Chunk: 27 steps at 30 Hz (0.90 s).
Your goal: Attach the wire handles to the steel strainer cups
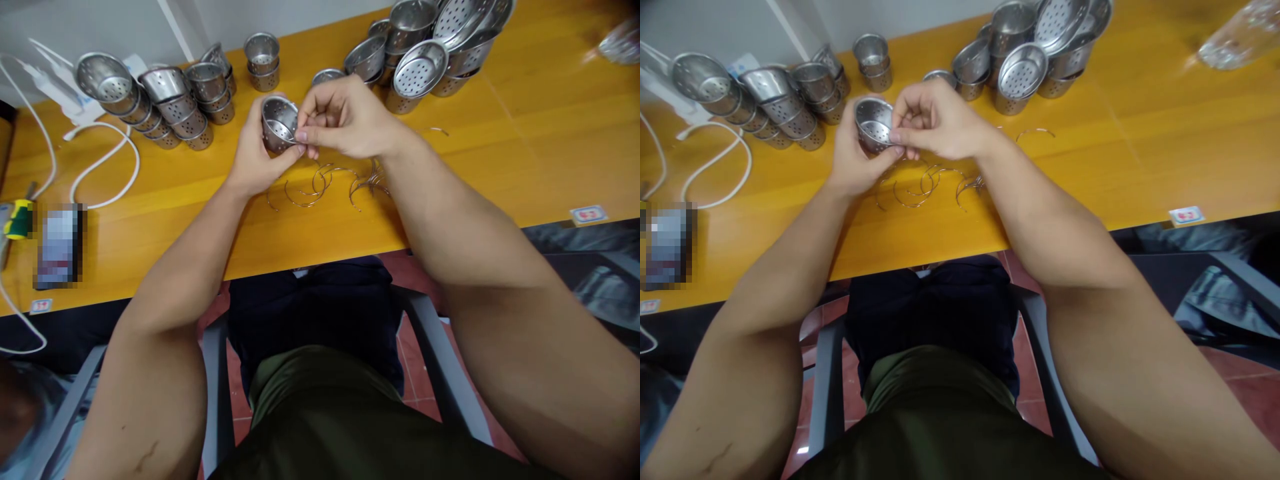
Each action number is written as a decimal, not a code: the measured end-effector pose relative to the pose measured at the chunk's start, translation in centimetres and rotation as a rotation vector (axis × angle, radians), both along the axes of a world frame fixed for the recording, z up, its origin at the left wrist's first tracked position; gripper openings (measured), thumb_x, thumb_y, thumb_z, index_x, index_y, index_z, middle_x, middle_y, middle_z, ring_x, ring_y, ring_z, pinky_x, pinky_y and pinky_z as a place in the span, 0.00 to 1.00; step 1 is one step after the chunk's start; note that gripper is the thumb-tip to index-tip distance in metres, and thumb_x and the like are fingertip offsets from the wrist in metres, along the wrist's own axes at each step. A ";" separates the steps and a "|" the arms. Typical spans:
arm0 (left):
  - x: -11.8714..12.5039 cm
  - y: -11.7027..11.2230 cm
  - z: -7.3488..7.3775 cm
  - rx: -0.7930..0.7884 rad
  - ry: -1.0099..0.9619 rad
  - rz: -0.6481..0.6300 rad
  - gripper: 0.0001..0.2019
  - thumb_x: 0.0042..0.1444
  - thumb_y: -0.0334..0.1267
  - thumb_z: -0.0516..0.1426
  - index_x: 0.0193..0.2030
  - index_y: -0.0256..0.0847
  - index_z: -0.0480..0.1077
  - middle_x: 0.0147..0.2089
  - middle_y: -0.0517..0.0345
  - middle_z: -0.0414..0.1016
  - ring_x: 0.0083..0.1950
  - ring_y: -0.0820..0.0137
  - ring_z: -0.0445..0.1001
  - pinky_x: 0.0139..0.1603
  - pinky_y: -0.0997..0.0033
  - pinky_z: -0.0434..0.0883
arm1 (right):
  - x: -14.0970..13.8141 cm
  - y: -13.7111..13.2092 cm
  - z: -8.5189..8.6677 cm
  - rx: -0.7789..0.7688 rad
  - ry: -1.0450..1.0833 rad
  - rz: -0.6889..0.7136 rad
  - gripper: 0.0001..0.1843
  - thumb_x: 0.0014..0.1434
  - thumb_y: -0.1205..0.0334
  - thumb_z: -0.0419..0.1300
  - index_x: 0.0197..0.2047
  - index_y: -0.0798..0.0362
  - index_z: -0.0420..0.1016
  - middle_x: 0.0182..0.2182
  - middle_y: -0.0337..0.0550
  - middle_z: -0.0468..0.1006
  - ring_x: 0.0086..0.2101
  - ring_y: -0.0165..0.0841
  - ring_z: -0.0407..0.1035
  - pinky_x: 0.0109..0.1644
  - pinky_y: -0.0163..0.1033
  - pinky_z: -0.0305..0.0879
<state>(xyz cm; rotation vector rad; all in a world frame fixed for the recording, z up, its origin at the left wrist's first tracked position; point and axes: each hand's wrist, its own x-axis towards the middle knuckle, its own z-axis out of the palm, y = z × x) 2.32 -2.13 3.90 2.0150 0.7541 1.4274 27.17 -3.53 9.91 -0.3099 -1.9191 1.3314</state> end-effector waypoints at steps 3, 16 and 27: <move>0.1 0.2 -0.6 0.069 -0.019 0.008 0.38 0.51 0.65 0.79 0.68 0.75 0.76 0.64 0.58 0.85 0.66 0.38 0.83 0.70 0.22 0.78 | 0.3 0.1 0.1 0.010 -0.007 0.030 0.32 0.69 0.35 0.89 0.47 0.55 0.85 0.35 0.44 0.89 0.31 0.32 0.83 0.39 0.34 0.82; -0.8 1.5 -1.1 0.048 -0.091 0.040 0.38 0.62 0.82 0.77 0.68 0.72 0.70 0.60 0.78 0.84 0.59 0.64 0.73 0.66 0.38 0.73 | -0.1 -0.3 -0.2 0.230 -0.130 -0.306 0.19 0.65 0.66 0.78 0.58 0.46 0.87 0.44 0.38 0.80 0.36 0.33 0.74 0.40 0.36 0.72; -0.3 2.5 -2.0 0.084 -0.157 0.000 0.38 0.64 0.76 0.80 0.71 0.75 0.70 0.65 0.77 0.82 0.63 0.59 0.74 0.66 0.34 0.74 | -0.3 -0.8 0.2 0.263 -0.234 -0.448 0.10 0.70 0.58 0.77 0.53 0.42 0.89 0.47 0.42 0.83 0.39 0.41 0.73 0.49 0.41 0.75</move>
